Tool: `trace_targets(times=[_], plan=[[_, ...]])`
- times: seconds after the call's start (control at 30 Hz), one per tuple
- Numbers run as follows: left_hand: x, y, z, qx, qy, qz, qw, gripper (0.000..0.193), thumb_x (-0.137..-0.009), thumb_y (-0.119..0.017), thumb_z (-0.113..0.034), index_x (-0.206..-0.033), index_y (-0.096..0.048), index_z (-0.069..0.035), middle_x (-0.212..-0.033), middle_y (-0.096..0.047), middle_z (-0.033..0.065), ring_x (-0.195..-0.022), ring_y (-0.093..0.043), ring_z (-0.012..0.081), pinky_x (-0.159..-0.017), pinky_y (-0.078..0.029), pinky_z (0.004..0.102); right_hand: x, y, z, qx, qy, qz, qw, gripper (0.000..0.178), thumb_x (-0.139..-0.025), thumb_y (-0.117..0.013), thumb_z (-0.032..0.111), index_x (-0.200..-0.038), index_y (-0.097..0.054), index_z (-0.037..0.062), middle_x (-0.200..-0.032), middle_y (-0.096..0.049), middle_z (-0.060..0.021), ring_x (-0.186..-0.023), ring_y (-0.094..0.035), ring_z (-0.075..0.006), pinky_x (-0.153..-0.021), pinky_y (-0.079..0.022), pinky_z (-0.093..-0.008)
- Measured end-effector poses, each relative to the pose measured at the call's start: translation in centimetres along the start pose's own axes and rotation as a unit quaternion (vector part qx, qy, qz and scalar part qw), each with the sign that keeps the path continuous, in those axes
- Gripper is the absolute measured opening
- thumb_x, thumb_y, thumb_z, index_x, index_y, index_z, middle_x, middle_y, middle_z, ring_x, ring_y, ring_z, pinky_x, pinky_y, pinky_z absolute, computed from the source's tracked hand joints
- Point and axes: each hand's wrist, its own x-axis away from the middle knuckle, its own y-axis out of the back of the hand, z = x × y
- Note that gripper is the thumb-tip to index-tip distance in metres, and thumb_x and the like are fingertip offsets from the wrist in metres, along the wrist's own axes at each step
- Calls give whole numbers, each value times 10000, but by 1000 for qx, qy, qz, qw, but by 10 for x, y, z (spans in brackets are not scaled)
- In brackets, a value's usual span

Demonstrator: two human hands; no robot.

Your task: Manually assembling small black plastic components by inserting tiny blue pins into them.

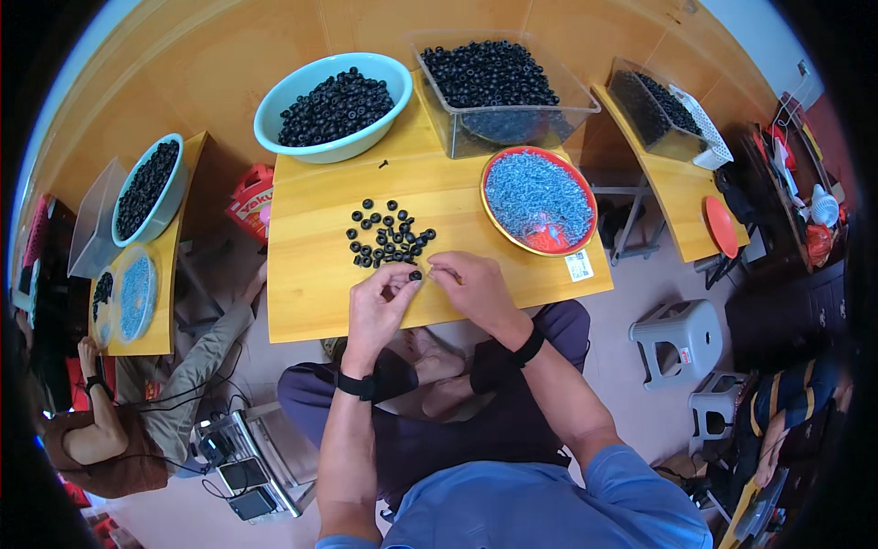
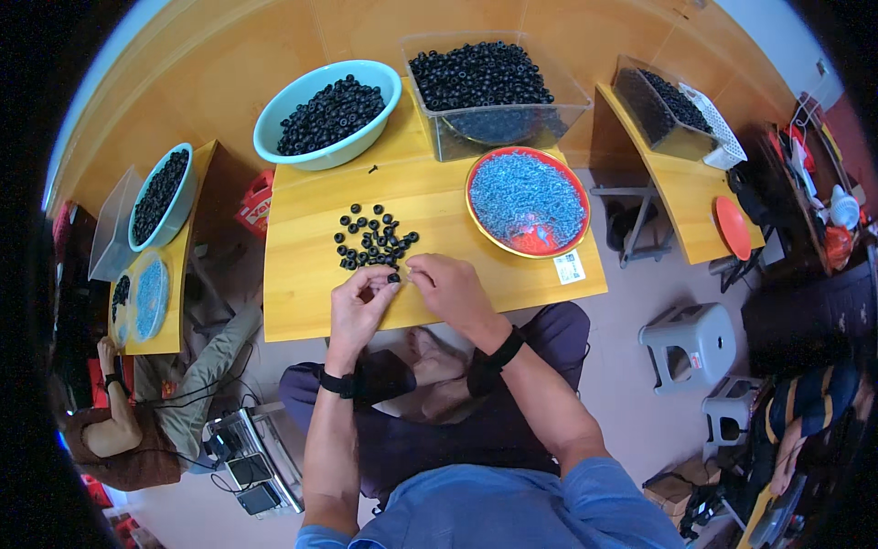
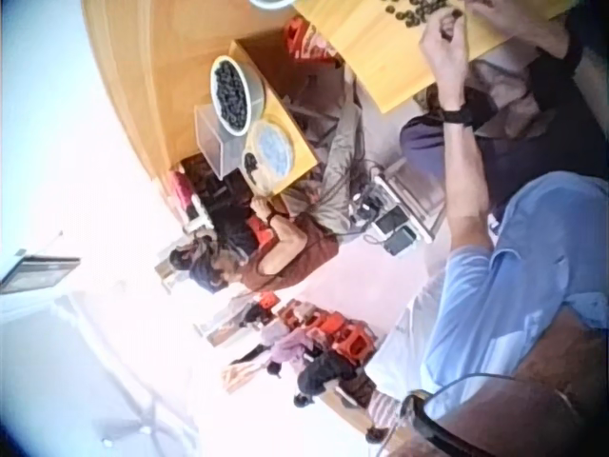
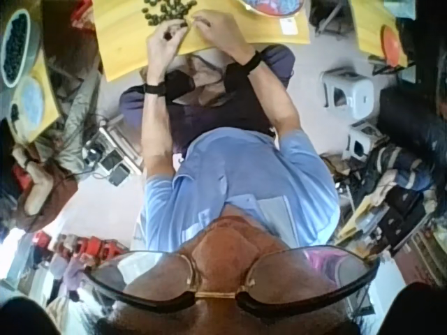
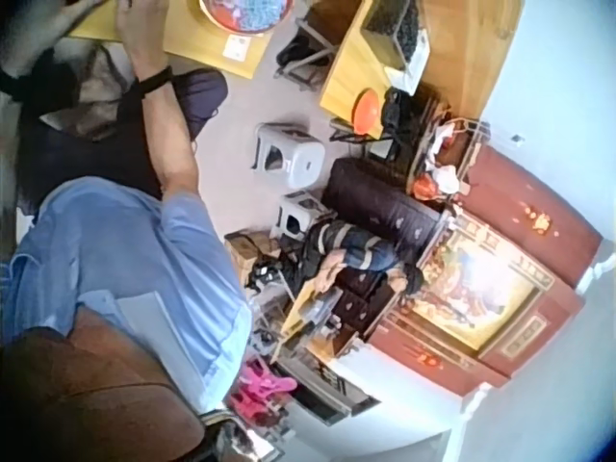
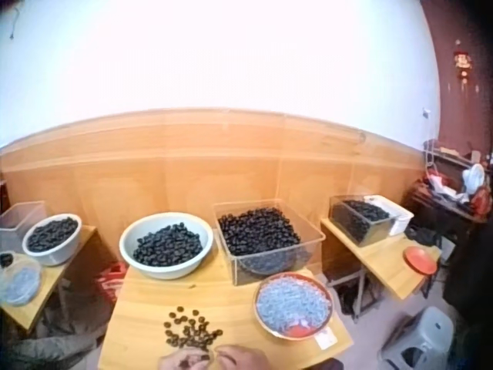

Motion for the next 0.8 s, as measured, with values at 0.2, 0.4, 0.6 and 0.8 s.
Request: trace_targets(times=[0.2, 0.4, 0.6, 0.8], plan=[[0, 0, 0, 3, -1, 5, 1000, 190, -908, -752, -52, -1084, -721, 13, -876, -737, 49, -755, -642, 72, -720, -541, 243, 0, -9, -13, -22, 8, -44, 999, 141, -900, -709, 99, -999, -686, 1, -840, -711, -172, -770, -728, -304, -682, -560, -379], [1, 1, 0, -12, -5, 15, 1000, 204, -894, -761, -40, -1085, -717, 18, -864, -738, 56, -733, -646, 80, -703, -543, 248, -4, -10, -12, -50, -32, -44, 997, 118, -923, -696, 99, -972, -679, -7, -812, -709, -155, -707, -733, -245, -635, -557, -357], [1, 2, -3, -46, 7, 22, 999, 194, -887, -763, -8, -1077, -729, 20, -886, -734, 19, -789, -646, 62, -740, -532, 226, -4, -9, -10, -45, -16, -47, 998, 109, -936, -684, 100, -953, -670, -7, -806, -703, -147, -686, -731, -229, -611, -556, -341], [0, 0, -7, -54, -12, 4, 998, 196, -873, -773, -43, -1060, -738, 0, -822, -732, 58, -690, -621, 80, -671, -530, 251, -3, -12, -15, -40, 2, -50, 998, 95, -928, -680, 83, -962, -673, -6, -842, -714, -157, -715, -730, -262, -645, -561, -363]])
